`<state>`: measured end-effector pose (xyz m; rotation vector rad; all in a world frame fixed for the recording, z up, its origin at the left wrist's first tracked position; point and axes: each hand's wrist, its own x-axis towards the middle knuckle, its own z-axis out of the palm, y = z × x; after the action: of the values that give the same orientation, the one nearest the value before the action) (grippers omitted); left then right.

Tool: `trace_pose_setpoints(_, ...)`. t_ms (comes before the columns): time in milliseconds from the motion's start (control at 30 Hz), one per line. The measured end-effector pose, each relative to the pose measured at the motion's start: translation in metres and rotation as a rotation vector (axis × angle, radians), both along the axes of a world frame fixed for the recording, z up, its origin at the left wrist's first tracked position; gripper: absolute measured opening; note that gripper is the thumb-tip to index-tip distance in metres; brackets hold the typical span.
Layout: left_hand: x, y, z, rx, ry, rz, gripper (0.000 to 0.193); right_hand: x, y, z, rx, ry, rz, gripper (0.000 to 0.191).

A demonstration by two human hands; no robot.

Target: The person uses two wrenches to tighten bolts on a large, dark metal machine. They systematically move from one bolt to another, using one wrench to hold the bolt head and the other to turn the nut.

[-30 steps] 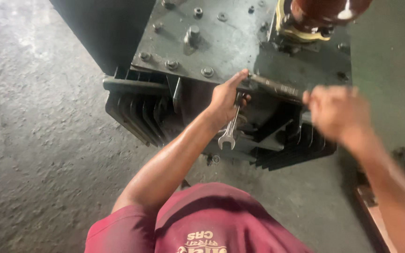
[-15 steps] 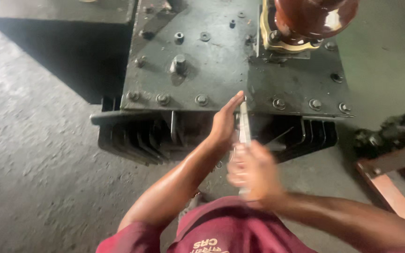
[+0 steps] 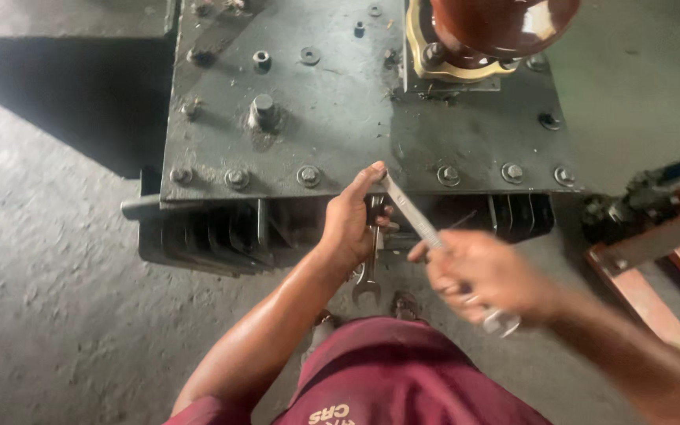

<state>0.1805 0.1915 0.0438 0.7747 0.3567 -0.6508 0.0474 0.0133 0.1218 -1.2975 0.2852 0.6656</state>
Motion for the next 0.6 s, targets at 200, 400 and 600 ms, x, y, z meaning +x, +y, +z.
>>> trace_pose_setpoints(200,-0.002,-0.001,0.003,0.11,-0.097,0.085,0.03,0.107,-0.128,0.036,-0.291,-0.087,0.286,0.044)
trace_pose_setpoints(400,-0.001,0.001,0.012,0.205,-0.158,0.17,0.032,0.127,-0.125,0.026,-0.379,-0.089,0.49,0.039)
trace_pose_setpoints(600,-0.005,0.002,0.018,0.269,-0.193,0.215,0.031,0.102,-0.098,-0.002,0.044,0.046,0.403,0.031)
